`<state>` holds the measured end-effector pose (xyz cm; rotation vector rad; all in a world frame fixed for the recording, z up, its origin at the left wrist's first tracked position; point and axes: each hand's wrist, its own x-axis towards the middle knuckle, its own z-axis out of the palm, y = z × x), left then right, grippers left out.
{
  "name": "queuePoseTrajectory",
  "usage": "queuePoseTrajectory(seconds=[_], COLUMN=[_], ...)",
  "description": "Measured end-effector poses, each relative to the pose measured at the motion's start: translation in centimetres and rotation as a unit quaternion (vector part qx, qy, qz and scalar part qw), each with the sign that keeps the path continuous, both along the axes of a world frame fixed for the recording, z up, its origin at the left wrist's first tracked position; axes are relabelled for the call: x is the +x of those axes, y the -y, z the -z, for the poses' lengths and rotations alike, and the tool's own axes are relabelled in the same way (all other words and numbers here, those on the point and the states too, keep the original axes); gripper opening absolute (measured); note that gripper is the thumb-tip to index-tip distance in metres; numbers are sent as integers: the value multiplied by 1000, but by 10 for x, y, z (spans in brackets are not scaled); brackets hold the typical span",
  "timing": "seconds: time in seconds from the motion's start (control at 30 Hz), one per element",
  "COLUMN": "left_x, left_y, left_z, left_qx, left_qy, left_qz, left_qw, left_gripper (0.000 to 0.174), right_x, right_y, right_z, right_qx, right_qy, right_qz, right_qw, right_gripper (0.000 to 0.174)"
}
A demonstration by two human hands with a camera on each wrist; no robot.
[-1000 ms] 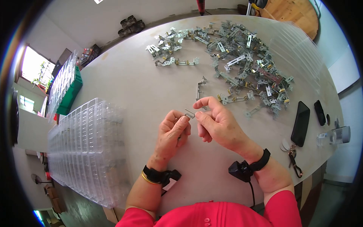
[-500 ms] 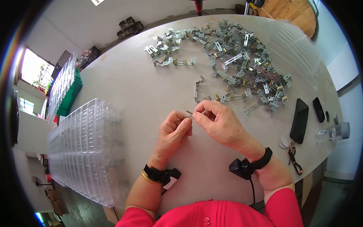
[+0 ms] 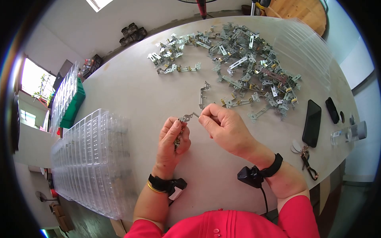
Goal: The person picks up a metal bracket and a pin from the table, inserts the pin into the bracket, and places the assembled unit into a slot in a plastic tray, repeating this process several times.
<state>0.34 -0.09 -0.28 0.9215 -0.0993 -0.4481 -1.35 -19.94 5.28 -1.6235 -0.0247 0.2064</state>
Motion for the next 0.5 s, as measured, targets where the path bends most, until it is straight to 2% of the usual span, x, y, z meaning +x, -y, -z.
queuePoseTrajectory(seconds=[0.5], left_x=[-1], left_y=[0], left_z=[0], left_qx=[-10], left_qy=[20], left_qz=[1], left_qw=[1000], left_gripper=[16], right_x=[1], right_y=[0], right_z=[6], right_qx=[-53], right_qy=[13], right_qz=[-21], right_qw=[998], right_gripper=[15])
